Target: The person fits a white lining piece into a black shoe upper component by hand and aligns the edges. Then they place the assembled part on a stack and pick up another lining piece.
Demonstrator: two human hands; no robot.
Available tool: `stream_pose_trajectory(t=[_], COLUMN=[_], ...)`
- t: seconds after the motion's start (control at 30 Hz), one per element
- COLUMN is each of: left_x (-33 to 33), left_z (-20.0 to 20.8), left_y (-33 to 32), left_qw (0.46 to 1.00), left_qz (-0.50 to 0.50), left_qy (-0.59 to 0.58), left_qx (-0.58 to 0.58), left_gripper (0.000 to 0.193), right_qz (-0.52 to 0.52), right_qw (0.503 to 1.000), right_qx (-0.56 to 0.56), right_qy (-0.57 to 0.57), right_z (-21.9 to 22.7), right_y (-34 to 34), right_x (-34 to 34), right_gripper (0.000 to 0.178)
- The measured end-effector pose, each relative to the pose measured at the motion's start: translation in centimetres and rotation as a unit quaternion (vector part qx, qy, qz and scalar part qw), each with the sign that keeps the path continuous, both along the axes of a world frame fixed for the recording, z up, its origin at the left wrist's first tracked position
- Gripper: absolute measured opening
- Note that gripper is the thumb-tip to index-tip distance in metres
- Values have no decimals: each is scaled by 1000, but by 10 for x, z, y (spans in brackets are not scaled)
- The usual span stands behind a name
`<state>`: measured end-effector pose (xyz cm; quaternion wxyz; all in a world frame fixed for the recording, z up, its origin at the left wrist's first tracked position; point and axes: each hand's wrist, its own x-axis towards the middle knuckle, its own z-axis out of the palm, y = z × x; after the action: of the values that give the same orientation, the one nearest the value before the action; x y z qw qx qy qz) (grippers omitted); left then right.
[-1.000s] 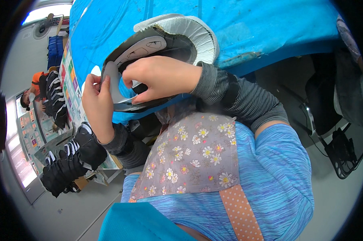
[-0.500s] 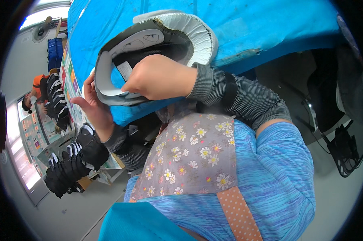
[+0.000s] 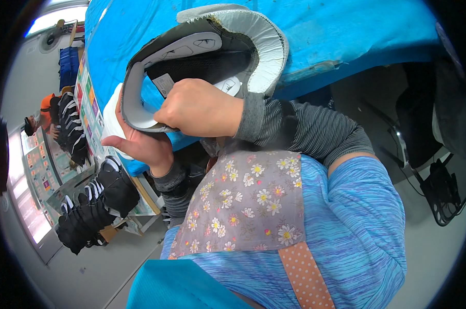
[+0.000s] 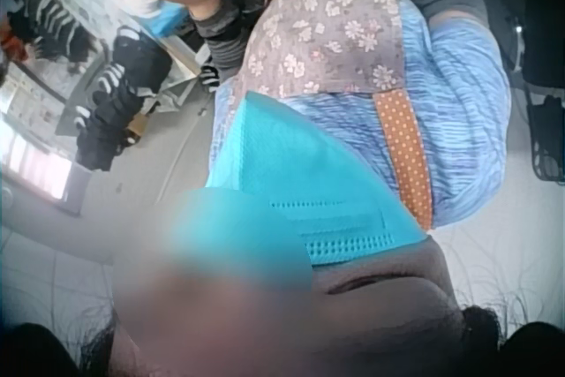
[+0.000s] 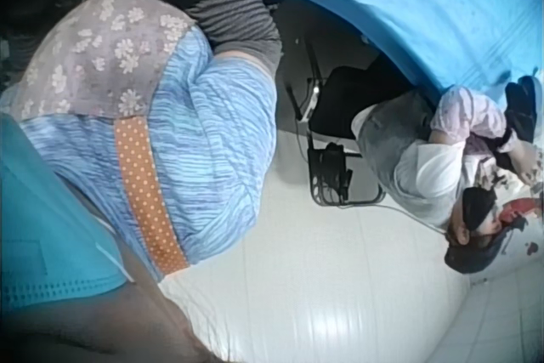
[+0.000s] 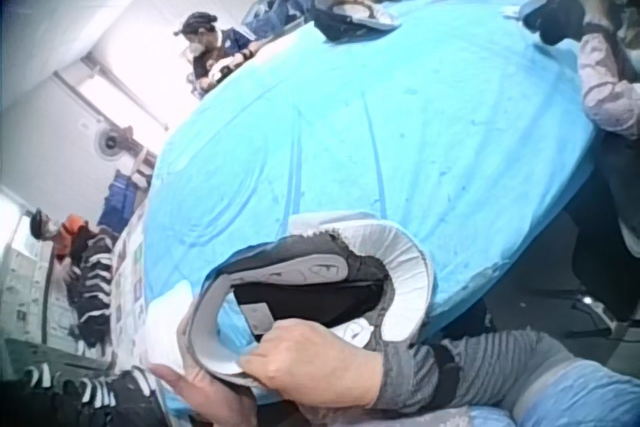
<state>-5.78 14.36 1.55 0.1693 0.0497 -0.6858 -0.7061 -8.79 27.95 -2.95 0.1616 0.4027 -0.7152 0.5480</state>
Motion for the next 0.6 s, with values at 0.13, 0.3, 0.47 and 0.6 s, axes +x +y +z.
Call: stream_pose_trajectory(t=[0.13,0.3,0.47,0.6], left_x=[1,-4,-5,-6], left_z=[-2,-9,-10,-9], left_y=[1,4,6,9], left_qw=[1000,1000,999,998], left_qz=[-4,8,18,36], left_qy=[3,12,21,13], left_qx=[25,20,40,42], left_gripper=[104,102,102,100], right_qz=[-4,-8,-3,12], right_qw=[999,997,993,989], right_qx=[20,43,61,105], right_qy=[33,63,99,104], right_z=[-2,-14,-16,-13], right_y=[-2,-7,-7,-2], right_x=[0,-1,-2,1], right_gripper=[5,5,7,11])
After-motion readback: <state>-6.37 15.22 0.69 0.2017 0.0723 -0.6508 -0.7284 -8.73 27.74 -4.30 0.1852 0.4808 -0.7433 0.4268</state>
